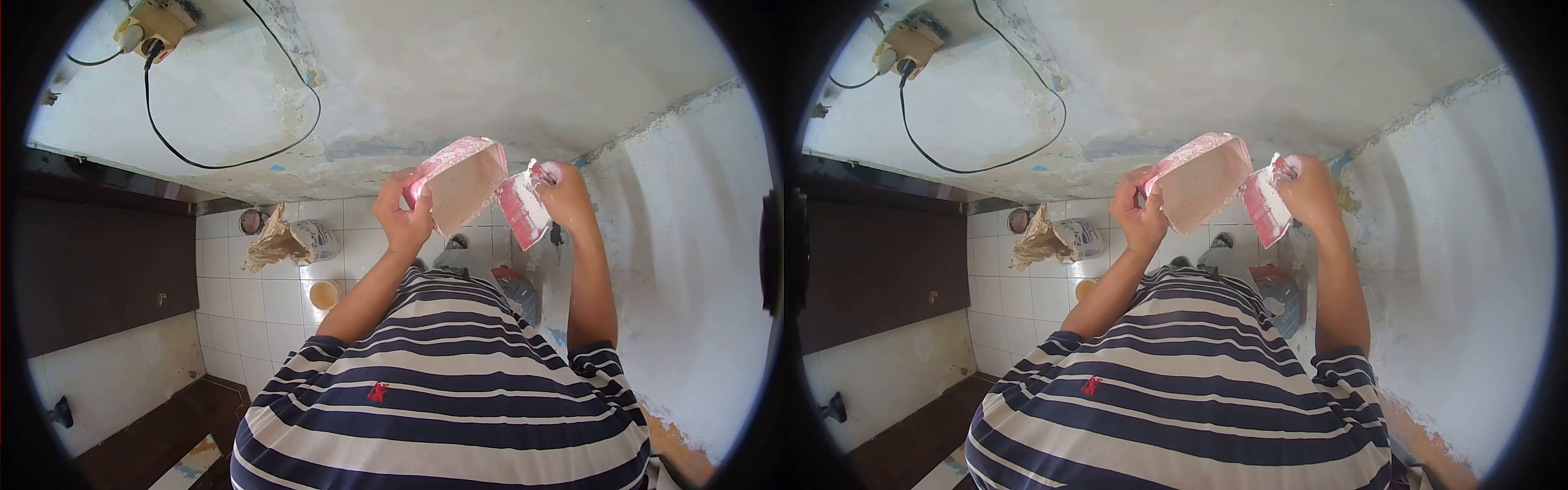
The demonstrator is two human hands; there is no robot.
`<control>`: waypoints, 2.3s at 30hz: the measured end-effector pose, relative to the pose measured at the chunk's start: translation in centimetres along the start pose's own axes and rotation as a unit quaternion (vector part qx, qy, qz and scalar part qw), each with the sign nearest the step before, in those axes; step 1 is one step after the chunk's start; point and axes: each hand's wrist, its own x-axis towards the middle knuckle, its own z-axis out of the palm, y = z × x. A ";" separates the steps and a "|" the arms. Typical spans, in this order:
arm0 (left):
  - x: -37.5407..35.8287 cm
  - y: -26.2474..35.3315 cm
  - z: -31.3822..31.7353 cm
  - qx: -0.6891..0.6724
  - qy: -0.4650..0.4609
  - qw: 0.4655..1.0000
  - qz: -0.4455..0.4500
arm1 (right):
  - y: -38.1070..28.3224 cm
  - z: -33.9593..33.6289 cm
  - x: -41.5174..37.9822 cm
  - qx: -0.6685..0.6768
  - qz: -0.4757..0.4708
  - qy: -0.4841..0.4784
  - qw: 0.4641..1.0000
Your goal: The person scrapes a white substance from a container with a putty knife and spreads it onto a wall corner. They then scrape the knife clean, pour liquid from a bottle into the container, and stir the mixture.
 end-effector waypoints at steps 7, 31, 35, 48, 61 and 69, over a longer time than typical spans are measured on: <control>-0.2 0.3 -0.5 0.018 -0.012 1.000 0.002 | -0.2 1.3 -0.4 0.094 0.059 -0.121 0.986; 0.2 -1.1 -0.1 -0.057 0.099 0.956 -0.270 | -3.9 4.5 -7.9 -0.161 -0.450 0.054 0.877; 0.1 -1.3 -0.3 -0.064 0.106 0.955 -0.268 | -4.0 2.6 -7.7 -0.160 -0.461 0.039 0.872; -0.7 -2.3 0.6 -0.118 0.005 0.957 -0.265 | -4.8 -0.1 -3.7 -0.249 -0.416 0.026 0.874; -1.8 -2.5 2.3 -0.178 -0.068 0.949 -0.251 | -3.2 -1.1 -2.8 -0.187 -0.337 0.003 0.923; -1.5 -0.6 4.4 -0.184 -0.105 0.899 -0.383 | -1.8 -0.5 -3.0 -0.120 -0.276 -0.002 0.953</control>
